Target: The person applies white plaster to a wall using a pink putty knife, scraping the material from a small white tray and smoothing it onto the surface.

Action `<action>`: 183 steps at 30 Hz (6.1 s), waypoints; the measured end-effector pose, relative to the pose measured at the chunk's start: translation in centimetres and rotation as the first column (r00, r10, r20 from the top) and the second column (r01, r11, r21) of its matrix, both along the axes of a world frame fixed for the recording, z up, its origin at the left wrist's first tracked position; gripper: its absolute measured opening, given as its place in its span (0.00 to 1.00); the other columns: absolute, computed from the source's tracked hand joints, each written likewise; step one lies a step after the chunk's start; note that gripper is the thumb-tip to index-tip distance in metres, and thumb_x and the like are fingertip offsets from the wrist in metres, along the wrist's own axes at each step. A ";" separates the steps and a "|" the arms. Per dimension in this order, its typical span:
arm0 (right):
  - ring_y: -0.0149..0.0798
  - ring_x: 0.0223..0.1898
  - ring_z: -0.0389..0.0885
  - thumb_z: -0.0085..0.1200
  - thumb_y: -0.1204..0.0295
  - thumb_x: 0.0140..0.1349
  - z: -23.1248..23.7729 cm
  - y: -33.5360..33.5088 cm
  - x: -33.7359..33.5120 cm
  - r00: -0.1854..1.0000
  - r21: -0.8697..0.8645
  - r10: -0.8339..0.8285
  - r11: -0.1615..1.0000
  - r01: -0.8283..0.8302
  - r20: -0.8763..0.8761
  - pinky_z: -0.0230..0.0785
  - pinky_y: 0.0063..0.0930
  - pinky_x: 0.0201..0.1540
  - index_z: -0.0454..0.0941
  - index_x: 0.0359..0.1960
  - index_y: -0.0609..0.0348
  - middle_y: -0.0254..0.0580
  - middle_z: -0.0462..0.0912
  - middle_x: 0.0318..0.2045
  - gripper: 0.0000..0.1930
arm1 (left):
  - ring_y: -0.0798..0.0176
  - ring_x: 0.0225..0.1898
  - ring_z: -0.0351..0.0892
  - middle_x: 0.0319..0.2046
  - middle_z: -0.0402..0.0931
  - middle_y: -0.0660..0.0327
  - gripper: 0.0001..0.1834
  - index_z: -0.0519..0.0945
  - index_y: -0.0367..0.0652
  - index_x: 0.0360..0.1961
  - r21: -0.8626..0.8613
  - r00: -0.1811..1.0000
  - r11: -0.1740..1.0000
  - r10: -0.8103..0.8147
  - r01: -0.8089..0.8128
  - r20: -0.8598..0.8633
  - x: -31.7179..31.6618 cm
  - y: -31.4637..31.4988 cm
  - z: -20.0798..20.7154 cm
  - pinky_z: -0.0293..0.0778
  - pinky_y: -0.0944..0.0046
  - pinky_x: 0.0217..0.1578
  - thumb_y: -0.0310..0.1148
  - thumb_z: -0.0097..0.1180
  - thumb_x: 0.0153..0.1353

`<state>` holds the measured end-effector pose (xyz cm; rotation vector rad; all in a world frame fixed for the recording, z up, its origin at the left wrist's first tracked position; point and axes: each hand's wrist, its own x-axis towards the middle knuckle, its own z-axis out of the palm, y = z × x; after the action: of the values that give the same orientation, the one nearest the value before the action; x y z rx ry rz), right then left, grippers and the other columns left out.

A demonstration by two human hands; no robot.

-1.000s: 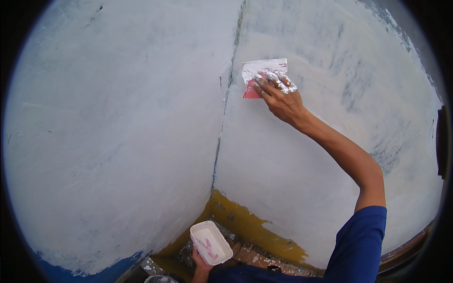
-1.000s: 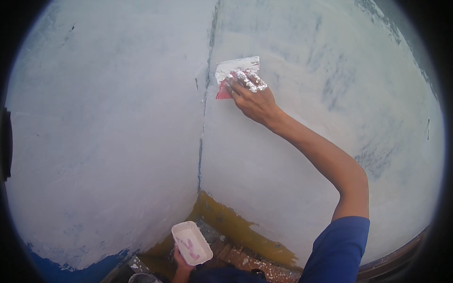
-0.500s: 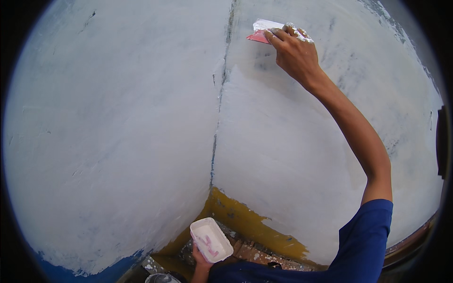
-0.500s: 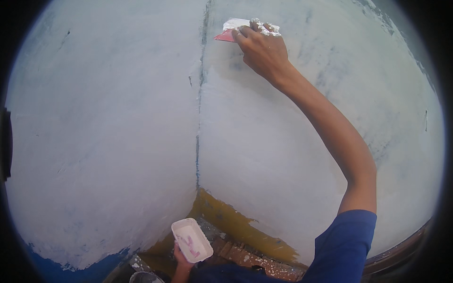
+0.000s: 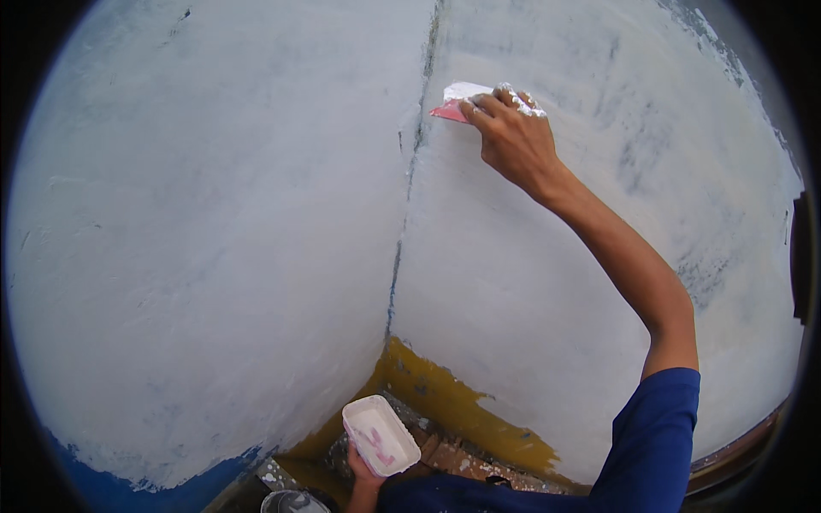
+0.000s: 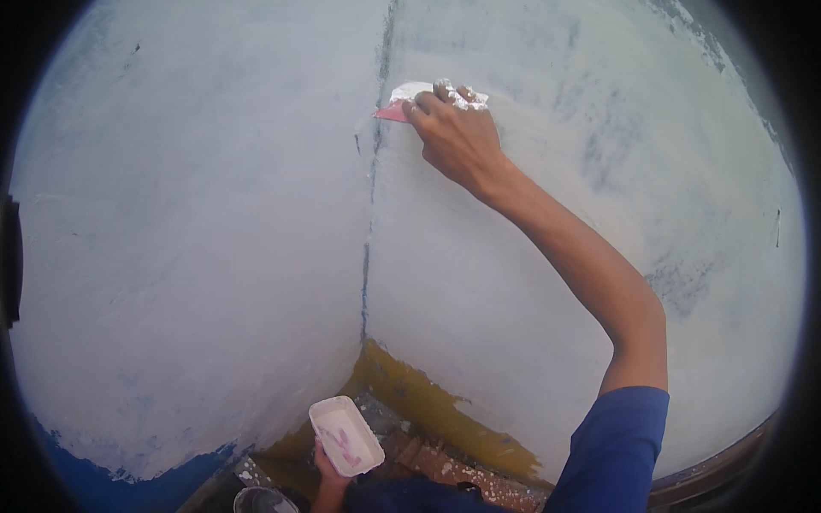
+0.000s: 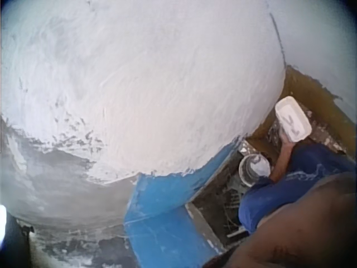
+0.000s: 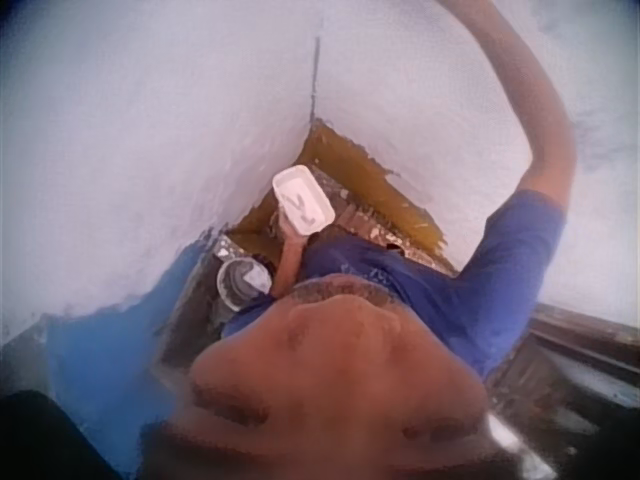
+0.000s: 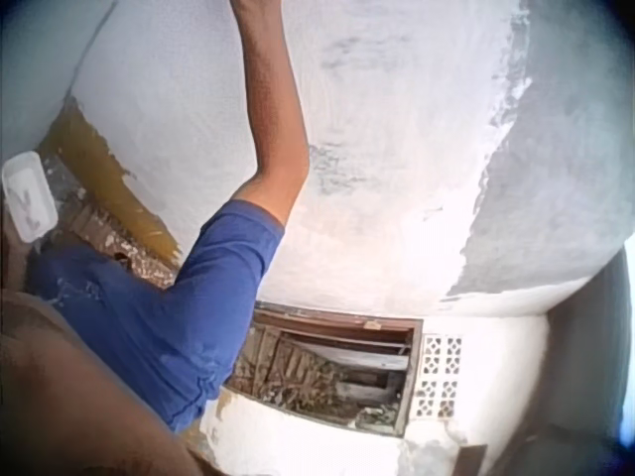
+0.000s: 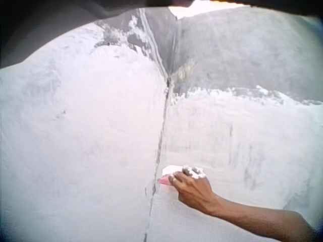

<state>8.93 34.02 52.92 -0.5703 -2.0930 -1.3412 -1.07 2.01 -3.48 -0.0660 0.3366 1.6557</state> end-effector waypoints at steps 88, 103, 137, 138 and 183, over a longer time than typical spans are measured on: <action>0.42 0.49 0.80 0.56 0.81 0.52 4.4 1.7 1.9 0.997 0.095 0.053 0.994 -0.047 -0.058 0.75 0.41 0.50 0.83 0.47 0.52 0.37 0.84 0.45 0.19 | 0.40 0.66 0.61 0.61 0.66 0.67 0.35 0.61 0.68 0.68 -0.007 0.995 0.998 -0.055 0.055 -0.079 0.0 2.5 -0.2 0.68 0.27 0.51 0.64 0.41 0.61; 0.34 0.33 0.81 0.56 0.78 0.59 -25.1 -9.6 9.4 0.719 -0.760 -0.251 0.278 -0.588 -0.648 0.73 0.29 0.34 0.81 0.43 0.64 0.38 0.84 0.31 0.10 | 0.38 0.63 0.65 0.66 0.61 0.49 0.42 0.58 0.49 0.70 0.128 0.994 0.987 0.084 -0.093 0.077 -0.5 4.4 5.8 0.65 0.35 0.60 0.64 0.42 0.63; 0.67 0.35 0.80 0.54 0.75 0.55 -34.0 -18.4 11.7 0.875 -0.858 -0.368 -0.284 -0.429 -0.316 0.71 0.54 0.40 0.70 0.55 0.65 0.68 0.80 0.31 0.23 | 0.51 0.61 0.69 0.62 0.67 0.51 0.33 0.61 0.42 0.68 0.083 0.932 0.996 0.066 -0.038 -0.355 8.8 9.3 11.6 0.65 0.49 0.62 0.54 0.37 0.71; 0.68 0.35 0.79 0.54 0.75 0.55 -34.0 -18.5 11.8 0.860 -0.854 -0.389 -0.265 -0.447 -0.329 0.71 0.54 0.40 0.70 0.54 0.66 0.68 0.80 0.31 0.23 | 0.51 0.61 0.69 0.62 0.67 0.51 0.33 0.61 0.42 0.68 0.081 0.925 0.996 0.074 -0.047 -0.372 9.0 9.6 11.6 0.65 0.49 0.62 0.54 0.37 0.71; 0.47 0.42 0.82 0.54 0.81 0.51 -35.8 -15.8 12.6 0.787 -0.668 -0.424 -0.427 -0.610 -0.448 0.71 0.35 0.49 0.76 0.49 0.67 0.56 0.83 0.38 0.20 | 0.50 0.61 0.69 0.63 0.66 0.51 0.33 0.59 0.41 0.68 0.078 0.930 0.997 0.034 -0.006 -0.365 8.7 9.4 10.4 0.67 0.49 0.62 0.54 0.35 0.71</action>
<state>21.53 18.20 17.16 -1.1188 -1.9067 1.4598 7.67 11.37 6.89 0.3018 0.5570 1.6973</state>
